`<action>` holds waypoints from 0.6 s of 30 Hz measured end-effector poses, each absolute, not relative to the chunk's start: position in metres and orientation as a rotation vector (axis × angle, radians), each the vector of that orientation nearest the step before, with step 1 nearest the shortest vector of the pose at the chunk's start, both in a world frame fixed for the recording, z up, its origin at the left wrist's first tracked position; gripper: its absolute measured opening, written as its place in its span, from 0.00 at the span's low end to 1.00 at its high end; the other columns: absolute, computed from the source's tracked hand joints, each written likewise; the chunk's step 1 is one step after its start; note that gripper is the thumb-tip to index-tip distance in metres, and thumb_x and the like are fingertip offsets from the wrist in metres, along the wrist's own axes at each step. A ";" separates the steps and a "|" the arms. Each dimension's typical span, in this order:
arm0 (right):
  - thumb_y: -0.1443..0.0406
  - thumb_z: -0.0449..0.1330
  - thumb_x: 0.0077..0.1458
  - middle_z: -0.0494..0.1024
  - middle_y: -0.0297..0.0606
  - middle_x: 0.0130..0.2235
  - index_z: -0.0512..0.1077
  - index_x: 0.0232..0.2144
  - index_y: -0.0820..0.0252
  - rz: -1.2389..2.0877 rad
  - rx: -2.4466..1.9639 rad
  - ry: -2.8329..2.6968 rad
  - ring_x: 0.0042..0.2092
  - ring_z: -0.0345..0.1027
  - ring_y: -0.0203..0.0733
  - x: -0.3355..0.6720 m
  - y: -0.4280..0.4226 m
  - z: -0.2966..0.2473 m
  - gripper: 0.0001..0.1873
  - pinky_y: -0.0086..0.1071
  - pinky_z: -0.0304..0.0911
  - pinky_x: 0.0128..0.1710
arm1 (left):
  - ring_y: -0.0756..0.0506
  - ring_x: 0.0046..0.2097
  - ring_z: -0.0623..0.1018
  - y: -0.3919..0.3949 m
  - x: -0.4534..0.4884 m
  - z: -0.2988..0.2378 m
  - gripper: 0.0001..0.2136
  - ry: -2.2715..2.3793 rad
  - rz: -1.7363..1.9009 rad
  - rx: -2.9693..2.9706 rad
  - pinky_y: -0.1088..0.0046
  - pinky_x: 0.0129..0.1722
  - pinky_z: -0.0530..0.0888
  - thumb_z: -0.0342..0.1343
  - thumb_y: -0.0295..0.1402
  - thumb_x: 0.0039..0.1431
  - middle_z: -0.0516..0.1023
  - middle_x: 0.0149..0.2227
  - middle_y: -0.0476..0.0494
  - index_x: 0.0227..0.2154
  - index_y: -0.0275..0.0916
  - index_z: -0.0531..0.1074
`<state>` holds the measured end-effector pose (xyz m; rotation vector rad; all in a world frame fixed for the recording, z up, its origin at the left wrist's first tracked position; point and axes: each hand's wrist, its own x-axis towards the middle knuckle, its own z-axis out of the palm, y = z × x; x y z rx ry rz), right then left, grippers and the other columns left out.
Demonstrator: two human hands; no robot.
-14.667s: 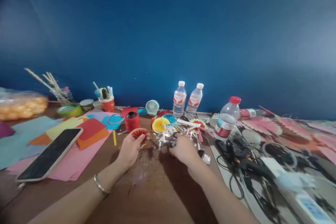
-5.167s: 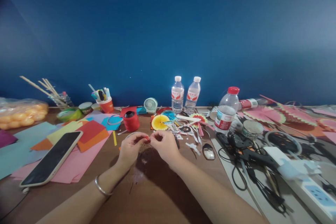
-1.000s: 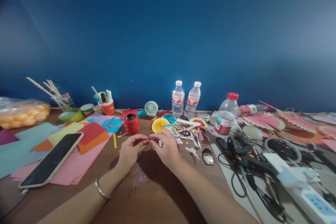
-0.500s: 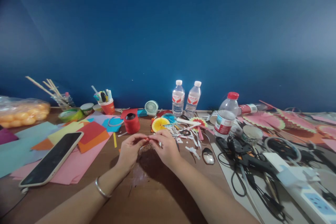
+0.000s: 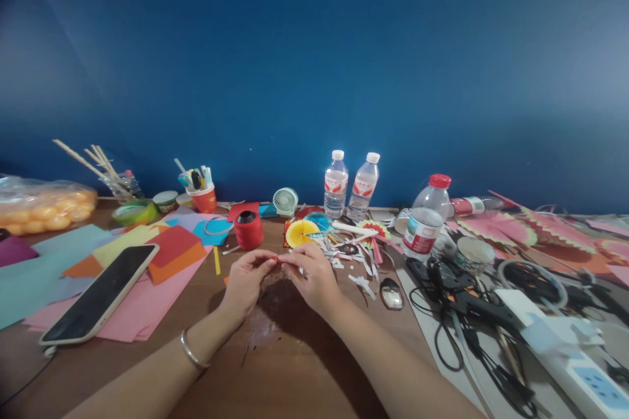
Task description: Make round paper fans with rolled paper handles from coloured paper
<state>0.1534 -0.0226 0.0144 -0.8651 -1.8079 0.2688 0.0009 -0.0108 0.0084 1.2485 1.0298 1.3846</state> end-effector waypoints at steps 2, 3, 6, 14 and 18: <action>0.67 0.55 0.53 0.71 0.39 0.32 0.73 0.38 0.53 0.226 -0.860 -1.844 0.36 0.65 0.40 0.155 -0.021 0.013 0.11 0.36 0.63 0.37 | 0.49 0.29 0.75 -0.010 0.002 0.007 0.05 0.991 1.377 1.201 0.73 0.33 0.73 0.59 0.29 0.43 0.76 0.25 0.49 0.25 0.36 0.72; 0.67 0.55 0.53 0.71 0.39 0.33 0.73 0.38 0.53 0.200 -0.856 -1.868 0.36 0.64 0.40 0.156 -0.021 0.013 0.11 0.36 0.63 0.37 | 0.50 0.29 0.75 -0.010 0.002 0.006 0.05 0.964 1.375 1.177 0.73 0.33 0.73 0.60 0.29 0.42 0.76 0.25 0.49 0.25 0.36 0.72; 0.67 0.55 0.53 0.72 0.39 0.33 0.73 0.38 0.53 0.148 -0.847 -1.915 0.37 0.64 0.41 0.157 -0.021 0.013 0.11 0.36 0.63 0.38 | 0.51 0.29 0.74 -0.010 0.004 0.005 0.05 0.879 1.373 1.098 0.74 0.33 0.73 0.61 0.29 0.42 0.75 0.25 0.51 0.24 0.36 0.71; 0.65 0.58 0.50 0.76 0.38 0.32 0.72 0.40 0.54 0.173 -0.874 -1.746 0.34 0.68 0.41 0.153 -0.025 0.012 0.12 0.36 0.64 0.36 | 0.53 0.29 0.74 -0.013 0.007 0.008 0.07 0.776 1.311 0.934 0.76 0.34 0.72 0.61 0.30 0.41 0.74 0.25 0.51 0.24 0.36 0.71; 0.64 0.60 0.49 0.76 0.37 0.31 0.72 0.35 0.54 0.208 -0.868 -1.754 0.34 0.68 0.41 0.154 -0.023 0.013 0.08 0.36 0.64 0.36 | 0.52 0.28 0.74 -0.013 0.007 0.008 0.07 0.774 1.306 0.933 0.75 0.33 0.73 0.61 0.31 0.42 0.75 0.25 0.50 0.25 0.36 0.70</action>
